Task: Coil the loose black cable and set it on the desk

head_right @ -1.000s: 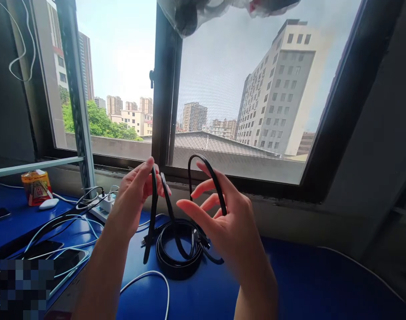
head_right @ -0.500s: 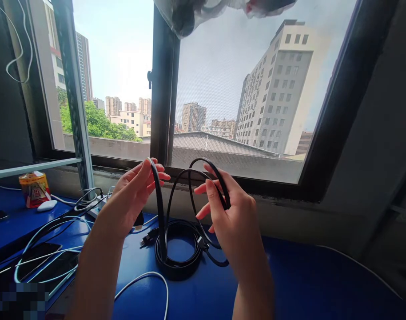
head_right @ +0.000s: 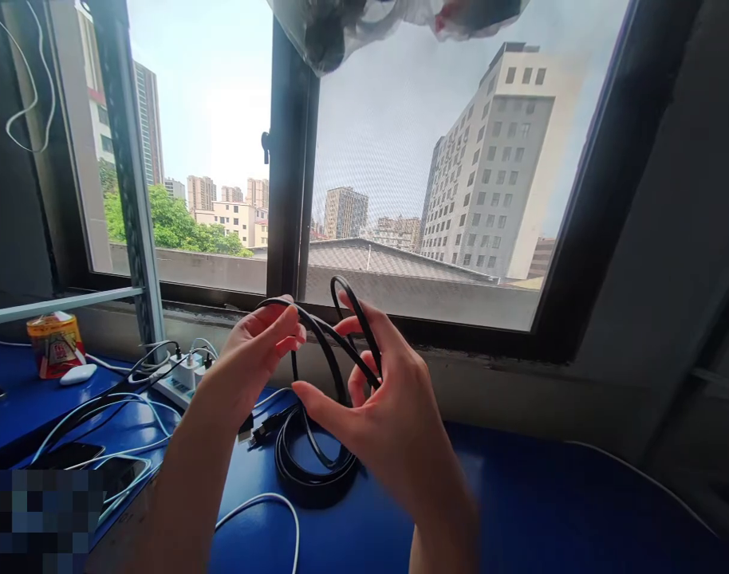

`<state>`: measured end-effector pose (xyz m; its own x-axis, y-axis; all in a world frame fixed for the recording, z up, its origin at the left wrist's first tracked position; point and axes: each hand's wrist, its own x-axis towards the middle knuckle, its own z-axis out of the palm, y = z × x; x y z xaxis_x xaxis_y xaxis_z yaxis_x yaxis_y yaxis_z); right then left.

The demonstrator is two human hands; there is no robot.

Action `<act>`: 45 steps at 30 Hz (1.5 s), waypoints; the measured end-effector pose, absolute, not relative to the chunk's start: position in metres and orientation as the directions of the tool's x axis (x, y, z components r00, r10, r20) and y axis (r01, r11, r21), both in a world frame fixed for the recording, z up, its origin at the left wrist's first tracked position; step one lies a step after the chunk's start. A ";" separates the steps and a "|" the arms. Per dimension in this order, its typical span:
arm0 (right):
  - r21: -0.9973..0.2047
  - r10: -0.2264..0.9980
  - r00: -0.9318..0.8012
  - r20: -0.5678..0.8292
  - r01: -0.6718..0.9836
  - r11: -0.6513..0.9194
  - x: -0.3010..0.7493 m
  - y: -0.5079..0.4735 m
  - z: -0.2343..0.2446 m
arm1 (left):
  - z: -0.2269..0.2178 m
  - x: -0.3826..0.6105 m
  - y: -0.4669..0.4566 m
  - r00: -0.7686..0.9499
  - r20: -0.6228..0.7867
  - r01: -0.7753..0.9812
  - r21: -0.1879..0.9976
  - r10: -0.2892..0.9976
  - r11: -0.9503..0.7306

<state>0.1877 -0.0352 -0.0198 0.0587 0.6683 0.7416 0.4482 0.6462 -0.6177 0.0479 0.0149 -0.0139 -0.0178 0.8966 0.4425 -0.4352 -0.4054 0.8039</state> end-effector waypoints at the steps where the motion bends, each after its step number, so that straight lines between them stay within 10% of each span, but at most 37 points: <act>1: -0.598 0.668 0.032 0.744 0.479 0.643 0.187 -0.035 -0.021 | -0.014 0.049 0.016 -0.030 0.454 -0.422 0.801 0.890 -0.423; 12: -0.520 0.545 0.168 0.821 0.614 0.594 0.208 -0.025 -0.023 | -0.015 0.036 0.015 0.041 0.542 -0.226 0.823 0.840 -0.520; 24: -0.512 0.449 0.273 0.851 0.624 0.591 0.205 -0.038 -0.019 | -0.015 0.035 0.010 0.008 0.823 0.118 0.563 0.568 -0.818; 29: -0.517 0.439 0.282 0.853 0.565 0.643 0.204 -0.040 -0.021 | -0.020 0.047 0.016 0.189 0.805 0.101 0.554 0.562 -0.827; 45: -0.525 0.533 0.143 0.834 0.503 0.686 0.211 -0.032 -0.021 | -0.016 0.045 0.020 -0.120 0.726 -0.140 0.662 0.677 -0.736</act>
